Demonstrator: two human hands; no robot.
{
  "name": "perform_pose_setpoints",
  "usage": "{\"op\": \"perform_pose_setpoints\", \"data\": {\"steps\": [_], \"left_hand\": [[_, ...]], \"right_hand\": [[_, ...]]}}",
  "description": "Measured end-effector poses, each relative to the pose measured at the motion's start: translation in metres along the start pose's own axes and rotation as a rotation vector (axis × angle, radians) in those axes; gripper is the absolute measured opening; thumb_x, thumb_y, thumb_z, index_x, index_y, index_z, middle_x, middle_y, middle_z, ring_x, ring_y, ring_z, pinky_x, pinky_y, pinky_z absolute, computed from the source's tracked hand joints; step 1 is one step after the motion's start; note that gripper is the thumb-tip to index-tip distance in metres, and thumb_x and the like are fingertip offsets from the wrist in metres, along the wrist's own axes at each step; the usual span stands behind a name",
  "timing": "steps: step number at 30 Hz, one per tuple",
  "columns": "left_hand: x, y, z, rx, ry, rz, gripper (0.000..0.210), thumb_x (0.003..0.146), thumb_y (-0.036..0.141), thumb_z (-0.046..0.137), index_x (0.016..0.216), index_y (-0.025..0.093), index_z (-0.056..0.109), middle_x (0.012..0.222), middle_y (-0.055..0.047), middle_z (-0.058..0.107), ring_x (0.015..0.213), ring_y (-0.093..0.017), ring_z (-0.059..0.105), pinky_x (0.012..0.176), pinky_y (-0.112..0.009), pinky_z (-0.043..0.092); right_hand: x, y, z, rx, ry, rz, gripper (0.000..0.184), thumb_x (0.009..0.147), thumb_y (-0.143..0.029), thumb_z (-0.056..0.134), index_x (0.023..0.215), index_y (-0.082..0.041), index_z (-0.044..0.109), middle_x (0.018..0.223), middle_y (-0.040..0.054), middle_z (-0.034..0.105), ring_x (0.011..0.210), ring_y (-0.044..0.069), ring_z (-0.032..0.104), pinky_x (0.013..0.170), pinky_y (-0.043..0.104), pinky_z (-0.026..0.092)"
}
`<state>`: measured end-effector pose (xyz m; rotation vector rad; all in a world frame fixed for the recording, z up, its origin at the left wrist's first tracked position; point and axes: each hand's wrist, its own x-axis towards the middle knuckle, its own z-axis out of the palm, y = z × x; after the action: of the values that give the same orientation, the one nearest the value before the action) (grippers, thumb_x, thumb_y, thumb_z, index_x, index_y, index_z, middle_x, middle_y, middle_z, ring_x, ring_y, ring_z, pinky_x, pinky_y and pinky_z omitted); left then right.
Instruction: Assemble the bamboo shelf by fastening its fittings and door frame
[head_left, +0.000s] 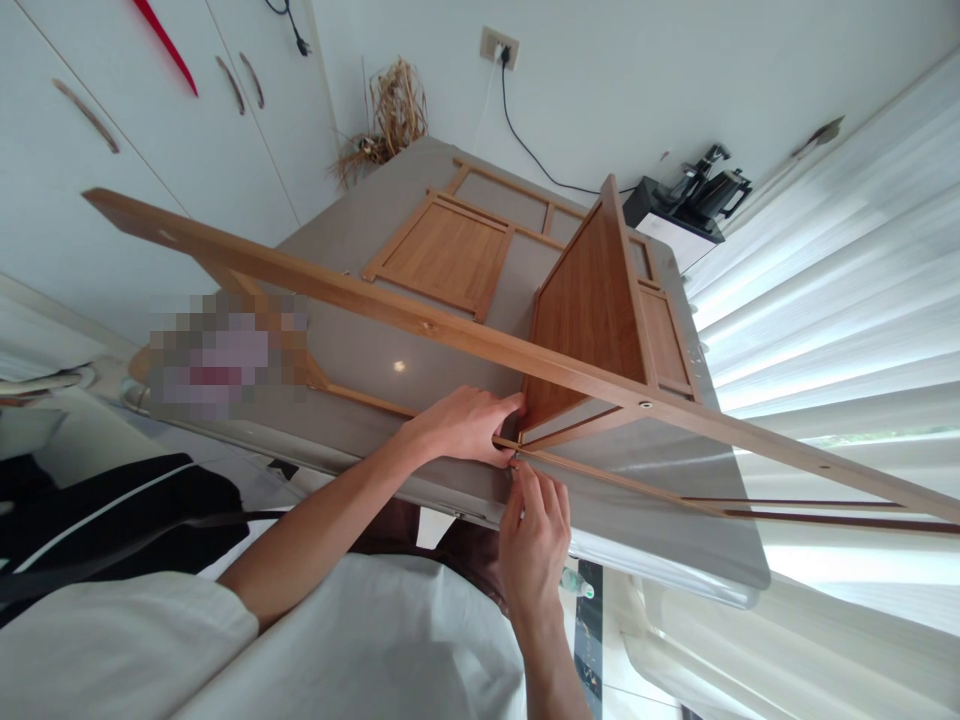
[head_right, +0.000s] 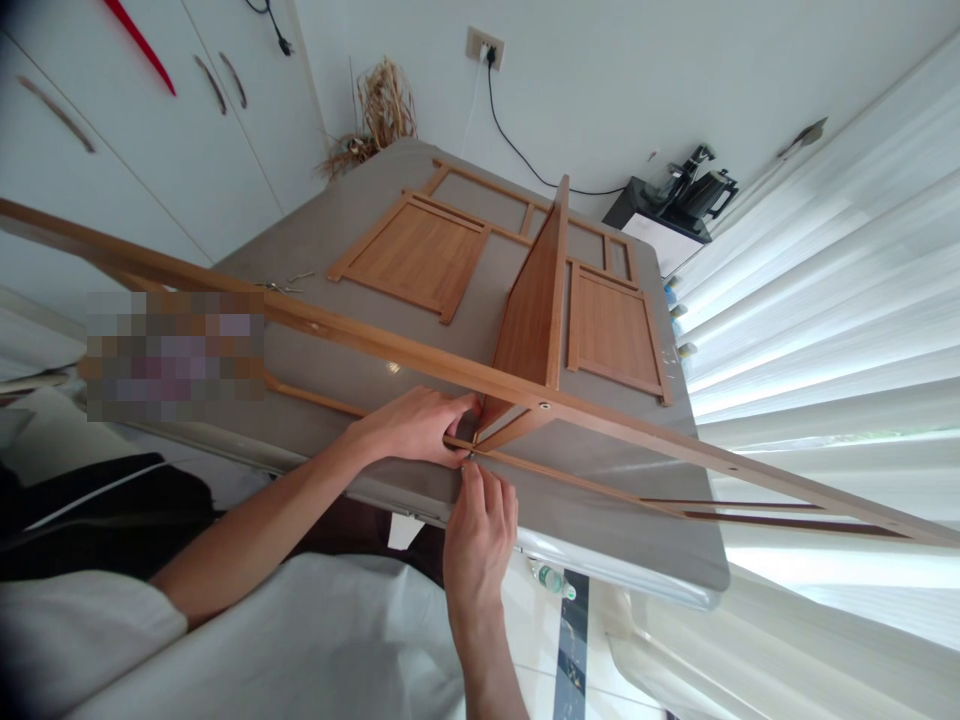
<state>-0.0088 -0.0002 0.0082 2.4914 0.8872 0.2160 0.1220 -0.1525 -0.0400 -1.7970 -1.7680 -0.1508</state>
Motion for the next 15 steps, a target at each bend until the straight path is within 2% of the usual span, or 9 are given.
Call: {"op": "perform_pose_setpoints", "data": {"steps": [8, 15], "left_hand": [[-0.0006, -0.0005, 0.0003, 0.004, 0.007, 0.002, 0.039, 0.077, 0.047, 0.069, 0.102, 0.025, 0.051, 0.076, 0.004, 0.074, 0.069, -0.023, 0.071, 0.054, -0.032, 0.036], [0.0003, 0.0010, -0.0007, 0.001, -0.022, -0.013, 0.040, 0.078, 0.046, 0.069, 0.107, 0.024, 0.052, 0.078, 0.003, 0.075, 0.072, -0.024, 0.072, 0.055, -0.032, 0.037]], "right_hand": [[-0.0019, 0.0015, 0.0026, 0.110, 0.036, 0.093, 0.024, 0.102, -0.017, 0.046, 0.115, -0.018, 0.066, 0.096, 0.0069, 0.071, 0.092, 0.020, 0.059, 0.085, 0.033, 0.048], [-0.0016, 0.0033, 0.0014, 0.068, 0.009, 0.019, 0.026, 0.101, -0.015, 0.047, 0.121, -0.020, 0.064, 0.098, 0.0062, 0.070, 0.094, 0.021, 0.057, 0.087, 0.035, 0.048]]}}
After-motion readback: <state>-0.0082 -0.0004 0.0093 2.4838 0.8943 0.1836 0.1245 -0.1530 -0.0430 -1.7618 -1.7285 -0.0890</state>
